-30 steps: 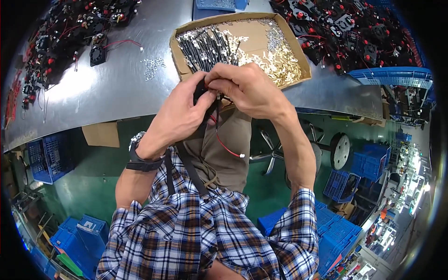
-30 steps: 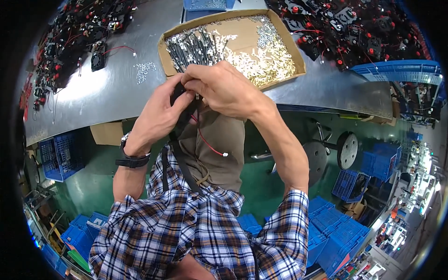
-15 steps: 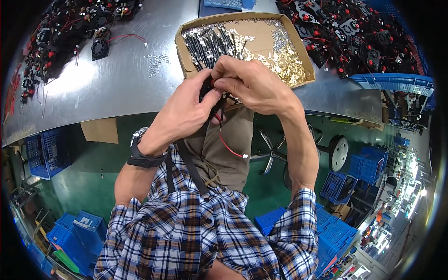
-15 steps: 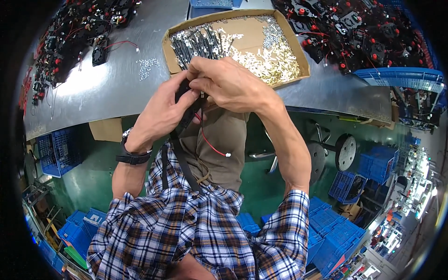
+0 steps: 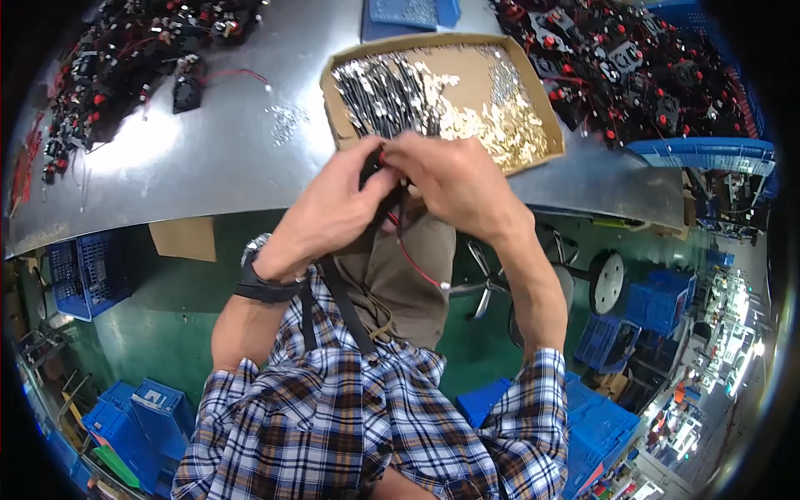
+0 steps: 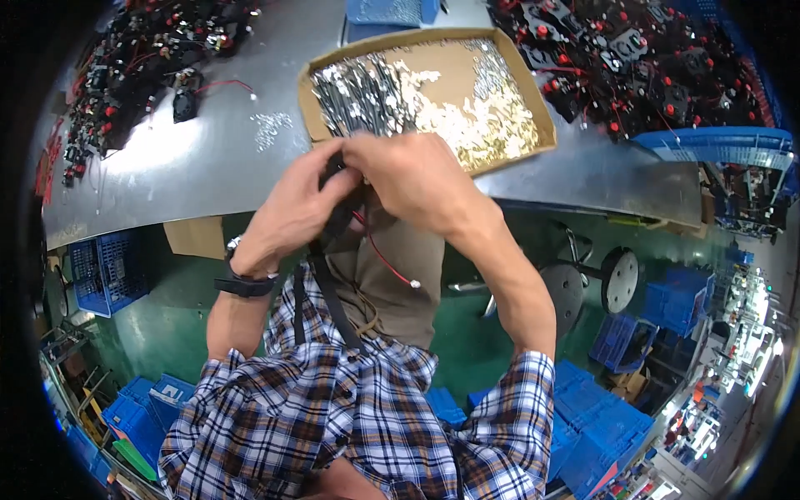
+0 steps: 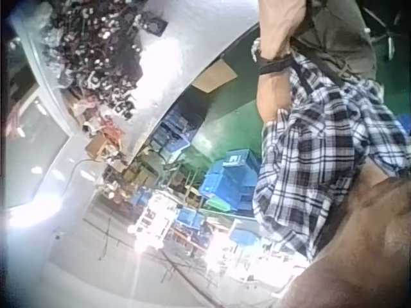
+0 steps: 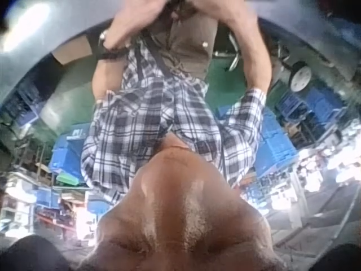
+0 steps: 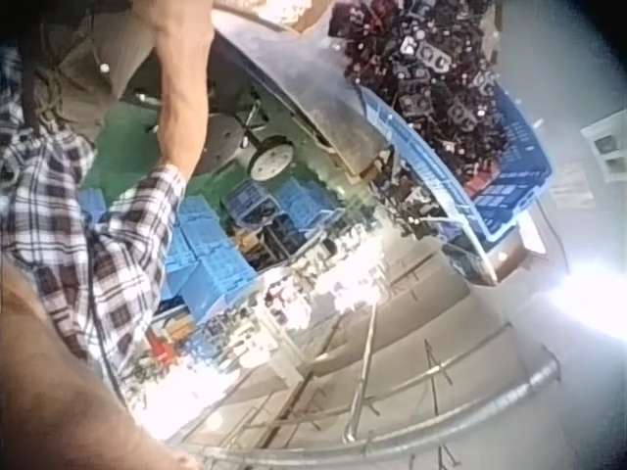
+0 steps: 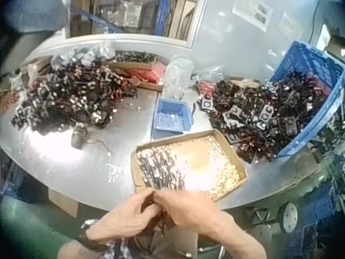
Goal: Manually plugging wires into electronic housings and organizing them on a tray.
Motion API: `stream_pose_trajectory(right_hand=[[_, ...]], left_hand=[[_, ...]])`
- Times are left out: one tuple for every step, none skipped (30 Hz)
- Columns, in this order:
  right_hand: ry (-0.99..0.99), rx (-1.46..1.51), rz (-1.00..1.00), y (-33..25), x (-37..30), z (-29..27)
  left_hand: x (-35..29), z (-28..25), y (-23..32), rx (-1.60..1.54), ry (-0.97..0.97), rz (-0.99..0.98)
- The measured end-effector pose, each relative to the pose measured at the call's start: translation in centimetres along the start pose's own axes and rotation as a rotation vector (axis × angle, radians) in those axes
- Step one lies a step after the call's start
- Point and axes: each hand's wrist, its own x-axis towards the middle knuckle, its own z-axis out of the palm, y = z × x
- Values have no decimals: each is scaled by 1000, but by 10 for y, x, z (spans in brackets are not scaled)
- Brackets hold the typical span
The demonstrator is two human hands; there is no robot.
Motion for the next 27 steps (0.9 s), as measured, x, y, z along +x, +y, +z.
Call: stream_pose_trajectory(right_hand=[[13,-84,-23,-9,0,-3],[27,-165,-45,-14,0,-2],[42,-159,-77,-17,-1,-1],[50,-173,-32,-15,-5,3],[60,-184,11,-15,-6,3],[75,-179,-14,-17,-4,1],[41,-63,89,-17,-2,1],[6,43,199,-20,-1,-2],[47,68,171,-18,-2,1],[57,67,153,-19,-2,2],[74,100,177,-20,-2,3],[90,133,202,-21,-2,5],[116,112,205,-21,-2,7],[120,112,189,-22,-3,8],[129,129,249,-24,-5,9],[136,147,312,-26,-6,11],[168,144,310,-27,-6,13],[166,144,297,-26,-8,16],[224,96,211,-24,-9,19],[281,49,126,-23,-10,20],[277,21,89,-22,-10,19],[274,23,78,-22,-9,17],[247,-66,21,-23,-8,15],[221,-154,-36,-23,-8,14],[175,-207,-62,-22,-9,12],[172,-209,-68,-22,-10,9],[144,-254,-107,-22,-10,6]], left_hand=[[-2,-2,4,14,-24,21],[-2,-5,2,29,-47,38],[-1,-5,-3,55,-30,71],[4,-5,-14,201,6,240],[1,-2,-8,79,-27,104],[-2,0,-2,-46,-58,-30],[-3,0,-3,-20,-36,-10],[-2,1,-5,2,-25,15],[-1,1,-10,-6,-29,19],[-1,0,-11,7,-20,33],[-2,0,-12,42,-7,42],[-2,0,-15,75,7,49],[1,0,-17,117,25,143],[0,0,-19,125,35,153],[-1,0,-20,108,32,153],[-1,0,-19,89,28,153],[1,0,-20,63,16,88],[3,-1,-21,66,26,95],[4,-2,-22,110,26,100],[5,-2,-24,153,25,105],[8,-2,-30,160,43,178],[7,-3,-27,162,53,182],[5,-3,-23,193,52,167],[4,-4,-21,224,50,151],[4,-3,-20,219,48,153],[3,-3,-19,216,53,156],[3,-3,-17,212,38,144]])
